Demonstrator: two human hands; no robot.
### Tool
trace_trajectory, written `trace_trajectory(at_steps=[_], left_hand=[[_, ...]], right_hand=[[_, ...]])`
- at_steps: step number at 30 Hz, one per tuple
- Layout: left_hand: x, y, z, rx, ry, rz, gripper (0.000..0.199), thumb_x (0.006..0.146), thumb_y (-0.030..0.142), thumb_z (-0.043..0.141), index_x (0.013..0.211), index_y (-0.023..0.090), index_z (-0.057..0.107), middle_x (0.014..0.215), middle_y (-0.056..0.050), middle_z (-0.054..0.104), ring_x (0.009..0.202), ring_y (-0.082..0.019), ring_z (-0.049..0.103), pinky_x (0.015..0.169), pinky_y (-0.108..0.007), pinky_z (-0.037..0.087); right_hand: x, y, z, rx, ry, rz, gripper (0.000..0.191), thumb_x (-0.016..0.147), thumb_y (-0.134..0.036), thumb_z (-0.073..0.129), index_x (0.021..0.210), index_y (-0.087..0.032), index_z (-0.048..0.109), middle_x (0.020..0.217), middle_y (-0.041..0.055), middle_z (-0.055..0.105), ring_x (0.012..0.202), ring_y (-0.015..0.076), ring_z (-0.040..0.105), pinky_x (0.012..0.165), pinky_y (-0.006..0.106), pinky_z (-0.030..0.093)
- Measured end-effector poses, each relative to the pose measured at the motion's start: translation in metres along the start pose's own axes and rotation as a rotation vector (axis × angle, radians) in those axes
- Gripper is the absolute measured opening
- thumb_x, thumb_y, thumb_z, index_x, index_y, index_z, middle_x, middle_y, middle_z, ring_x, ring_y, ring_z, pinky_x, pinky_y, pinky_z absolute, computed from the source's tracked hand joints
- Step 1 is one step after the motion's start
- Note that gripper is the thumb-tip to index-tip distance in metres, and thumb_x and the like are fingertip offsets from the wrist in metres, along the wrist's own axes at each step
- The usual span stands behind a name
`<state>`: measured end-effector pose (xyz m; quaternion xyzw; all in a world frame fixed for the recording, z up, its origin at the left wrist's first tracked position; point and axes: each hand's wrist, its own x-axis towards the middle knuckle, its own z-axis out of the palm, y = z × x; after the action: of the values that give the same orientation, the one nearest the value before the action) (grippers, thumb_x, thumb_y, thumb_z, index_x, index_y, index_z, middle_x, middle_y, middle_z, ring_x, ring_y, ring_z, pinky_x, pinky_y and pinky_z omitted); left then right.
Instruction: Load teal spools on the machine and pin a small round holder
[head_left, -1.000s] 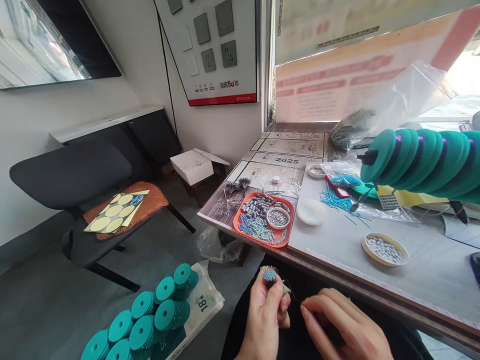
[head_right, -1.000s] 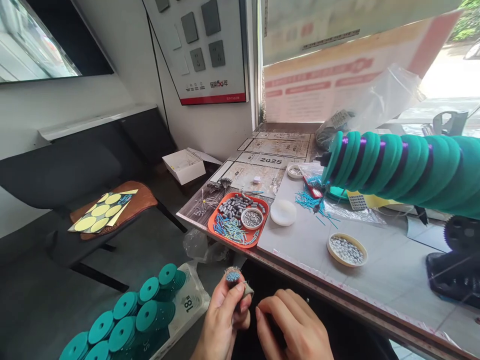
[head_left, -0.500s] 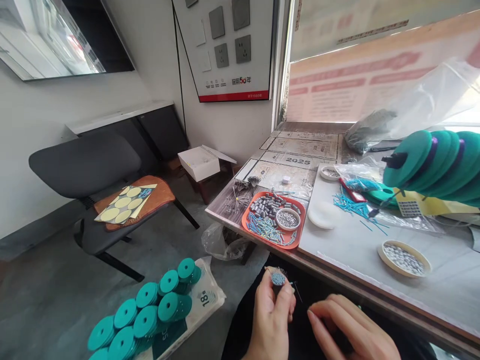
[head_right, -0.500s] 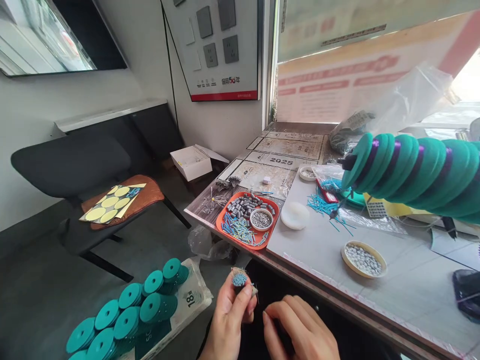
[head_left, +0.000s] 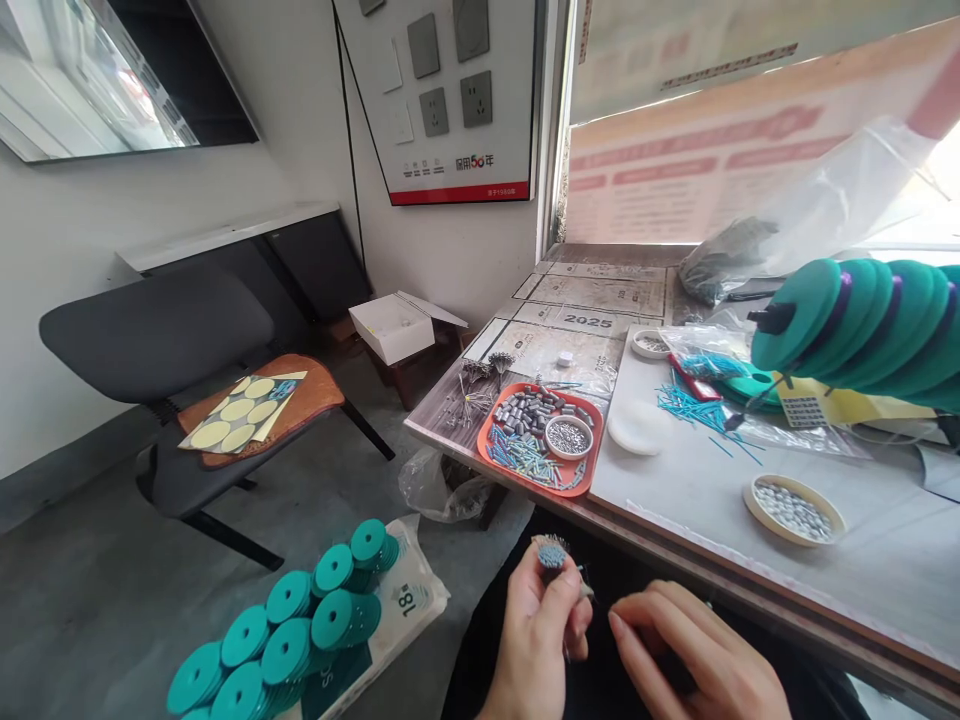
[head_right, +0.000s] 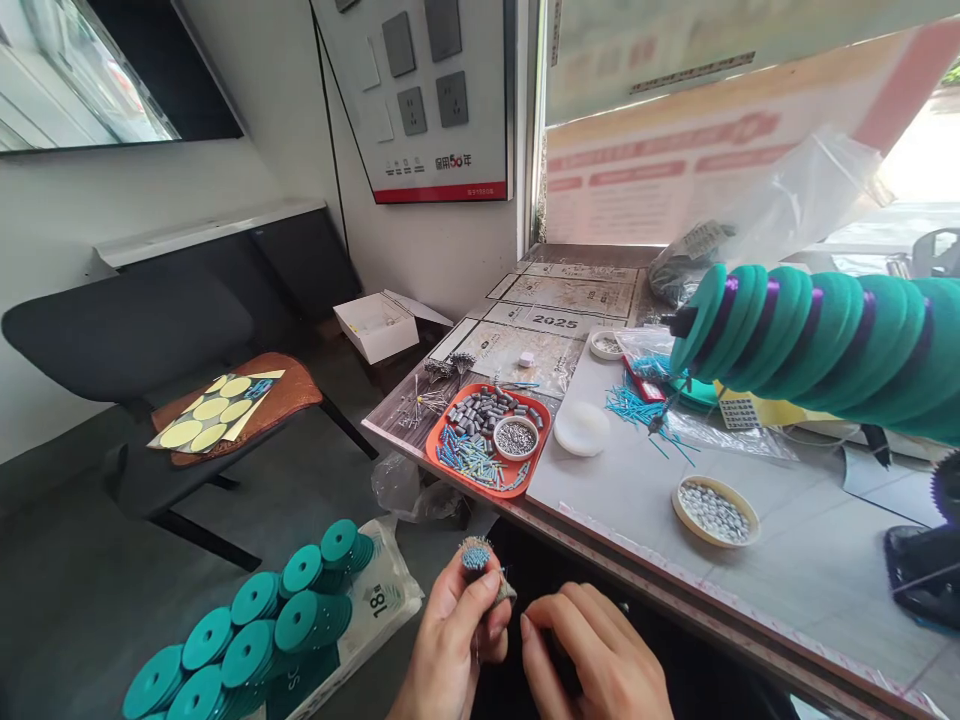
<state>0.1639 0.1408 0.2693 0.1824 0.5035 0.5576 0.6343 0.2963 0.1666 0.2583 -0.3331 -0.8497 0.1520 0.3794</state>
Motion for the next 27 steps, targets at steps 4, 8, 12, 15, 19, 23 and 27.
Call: trace_trajectory(at_steps=[4, 8, 12, 15, 19, 23, 27], left_hand=[[-0.0023, 0.002, 0.0033, 0.002, 0.071, 0.005, 0.043, 0.064, 0.05, 0.071, 0.068, 0.018, 0.043, 0.055, 0.008, 0.033, 0.049, -0.005, 0.027, 0.045, -0.016, 0.018], [-0.0007, 0.0034, 0.0032, -0.068, 0.121, -0.042, 0.041, 0.06, 0.045, 0.074, 0.07, 0.018, 0.045, 0.055, 0.009, 0.031, 0.048, -0.004, 0.027, 0.044, -0.015, 0.017], [0.0027, 0.0048, 0.0022, -0.138, 0.113, -0.091, 0.041, 0.055, 0.041, 0.076, 0.073, 0.018, 0.048, 0.054, 0.01, 0.032, 0.046, -0.004, 0.025, 0.042, -0.015, 0.013], [0.003, 0.0053, 0.0025, -0.153, 0.12, -0.098, 0.04, 0.055, 0.039, 0.076, 0.073, 0.017, 0.047, 0.053, 0.01, 0.033, 0.046, -0.003, 0.023, 0.041, -0.016, 0.011], [0.0018, 0.0047, 0.0024, -0.155, 0.125, -0.104, 0.038, 0.056, 0.037, 0.074, 0.075, 0.016, 0.048, 0.053, 0.01, 0.034, 0.047, -0.003, 0.026, 0.041, -0.015, 0.013], [0.0018, 0.0043, 0.0017, -0.146, 0.117, -0.111, 0.036, 0.058, 0.035, 0.073, 0.074, 0.017, 0.047, 0.053, 0.01, 0.034, 0.046, -0.003, 0.026, 0.041, -0.015, 0.013], [0.0022, 0.0049, 0.0025, -0.146, 0.115, -0.1, 0.037, 0.057, 0.035, 0.074, 0.073, 0.017, 0.047, 0.051, 0.011, 0.033, 0.046, -0.003, 0.026, 0.041, -0.015, 0.013]], right_hand=[[0.0025, -0.0005, -0.0015, 0.005, 0.024, 0.044, 0.011, 0.088, -0.018, 0.049, 0.078, -0.02, 0.052, 0.063, -0.0018, 0.055, 0.052, 0.0097, 0.056, 0.049, 0.018, 0.046], [0.0023, -0.0005, -0.0021, 0.002, 0.024, 0.044, 0.011, 0.088, -0.017, 0.049, 0.078, -0.021, 0.052, 0.063, -0.0019, 0.055, 0.052, 0.0096, 0.056, 0.049, 0.018, 0.046], [0.0012, -0.0016, -0.0007, 0.009, 0.004, 0.005, 0.012, 0.088, -0.016, 0.049, 0.078, -0.02, 0.051, 0.062, -0.0022, 0.054, 0.051, 0.0094, 0.055, 0.048, 0.018, 0.044], [0.0003, -0.0019, 0.0009, 0.014, 0.0, -0.008, 0.012, 0.088, -0.015, 0.048, 0.078, -0.02, 0.051, 0.062, -0.0021, 0.054, 0.051, 0.0094, 0.054, 0.048, 0.018, 0.043], [0.0001, -0.0018, 0.0021, 0.021, 0.007, -0.005, 0.012, 0.088, -0.015, 0.048, 0.077, -0.02, 0.052, 0.062, -0.0018, 0.054, 0.051, 0.0092, 0.054, 0.049, 0.018, 0.044], [0.0008, -0.0026, 0.0025, 0.023, 0.01, 0.028, 0.015, 0.089, -0.017, 0.047, 0.075, -0.02, 0.052, 0.062, -0.0018, 0.054, 0.051, 0.0093, 0.054, 0.049, 0.018, 0.043], [0.0009, -0.0023, 0.0027, 0.016, 0.017, 0.064, 0.016, 0.09, -0.019, 0.046, 0.075, -0.02, 0.052, 0.061, -0.002, 0.053, 0.051, 0.0094, 0.053, 0.049, 0.018, 0.043]])
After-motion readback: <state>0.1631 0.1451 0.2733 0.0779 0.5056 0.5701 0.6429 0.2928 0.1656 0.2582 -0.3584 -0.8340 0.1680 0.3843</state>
